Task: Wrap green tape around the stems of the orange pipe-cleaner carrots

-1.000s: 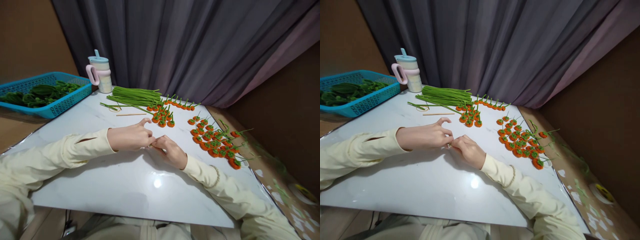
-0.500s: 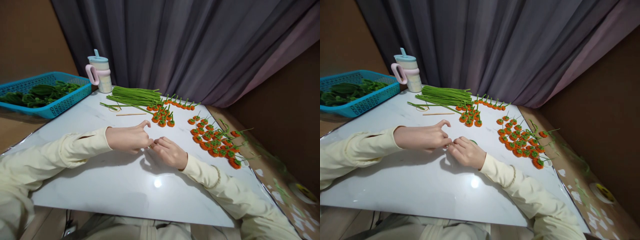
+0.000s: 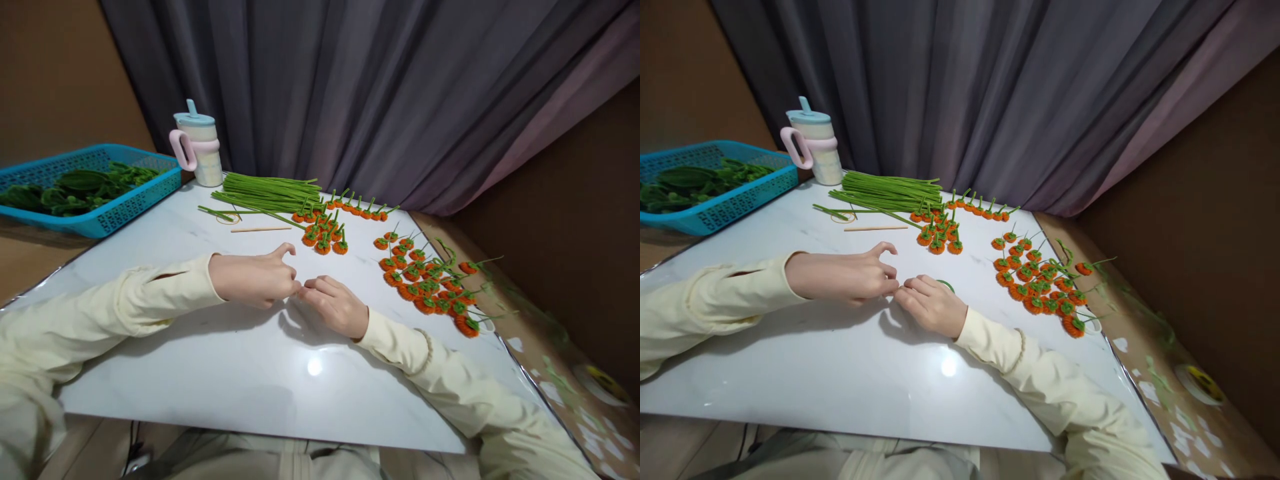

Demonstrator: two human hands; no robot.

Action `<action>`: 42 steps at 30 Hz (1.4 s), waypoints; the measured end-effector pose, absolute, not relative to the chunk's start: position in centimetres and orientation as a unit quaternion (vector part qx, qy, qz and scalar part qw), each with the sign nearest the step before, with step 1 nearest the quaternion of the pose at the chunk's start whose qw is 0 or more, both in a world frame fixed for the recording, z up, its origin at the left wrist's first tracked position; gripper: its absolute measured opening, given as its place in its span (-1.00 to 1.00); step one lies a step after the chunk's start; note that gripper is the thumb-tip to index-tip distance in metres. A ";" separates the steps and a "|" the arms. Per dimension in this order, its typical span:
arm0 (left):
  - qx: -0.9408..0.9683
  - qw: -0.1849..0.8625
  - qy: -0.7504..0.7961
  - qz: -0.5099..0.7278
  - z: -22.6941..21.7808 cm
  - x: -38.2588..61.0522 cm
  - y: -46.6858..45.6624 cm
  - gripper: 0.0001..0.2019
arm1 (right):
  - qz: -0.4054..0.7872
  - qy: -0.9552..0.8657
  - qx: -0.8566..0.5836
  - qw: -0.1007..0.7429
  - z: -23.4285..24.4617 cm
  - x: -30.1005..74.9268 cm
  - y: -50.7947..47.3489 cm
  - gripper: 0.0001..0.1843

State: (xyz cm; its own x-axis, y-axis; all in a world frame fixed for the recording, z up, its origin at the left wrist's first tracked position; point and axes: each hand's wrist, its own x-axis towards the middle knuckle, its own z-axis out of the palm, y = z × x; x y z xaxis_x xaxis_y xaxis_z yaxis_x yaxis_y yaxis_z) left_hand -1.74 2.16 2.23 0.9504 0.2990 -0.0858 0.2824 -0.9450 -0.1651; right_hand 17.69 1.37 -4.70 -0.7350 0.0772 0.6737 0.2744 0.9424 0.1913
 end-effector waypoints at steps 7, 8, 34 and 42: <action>-0.986 0.045 -0.140 0.077 2.5 -1.9 2.1 -0.78 | -0.144 -0.922 -0.041 0.356 -4.5 17.7 1.2 -0.86; -0.986 0.041 -0.143 0.077 2.6 -1.8 2.1 -0.79 | -0.136 -0.925 -0.042 0.353 -4.5 17.7 1.2 -0.86; -0.931 -0.285 -0.226 -0.009 1.0 -1.8 3.3 -0.89 | 0.655 -0.622 -0.255 0.344 -4.6 18.0 1.0 -0.52; -0.740 -0.625 -0.232 -0.090 -1.3 -1.1 2.8 -0.73 | 0.740 -0.571 -0.188 0.302 -4.2 19.2 2.1 -0.51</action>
State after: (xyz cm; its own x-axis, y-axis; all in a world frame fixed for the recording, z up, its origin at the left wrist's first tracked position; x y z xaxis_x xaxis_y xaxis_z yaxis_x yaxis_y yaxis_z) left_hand -1.11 2.77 -1.30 0.8757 0.4567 -0.1567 0.2307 -0.1106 0.9667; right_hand 19.24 2.13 -4.25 -0.7463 0.6622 0.0668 -0.2325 -0.1653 -0.9585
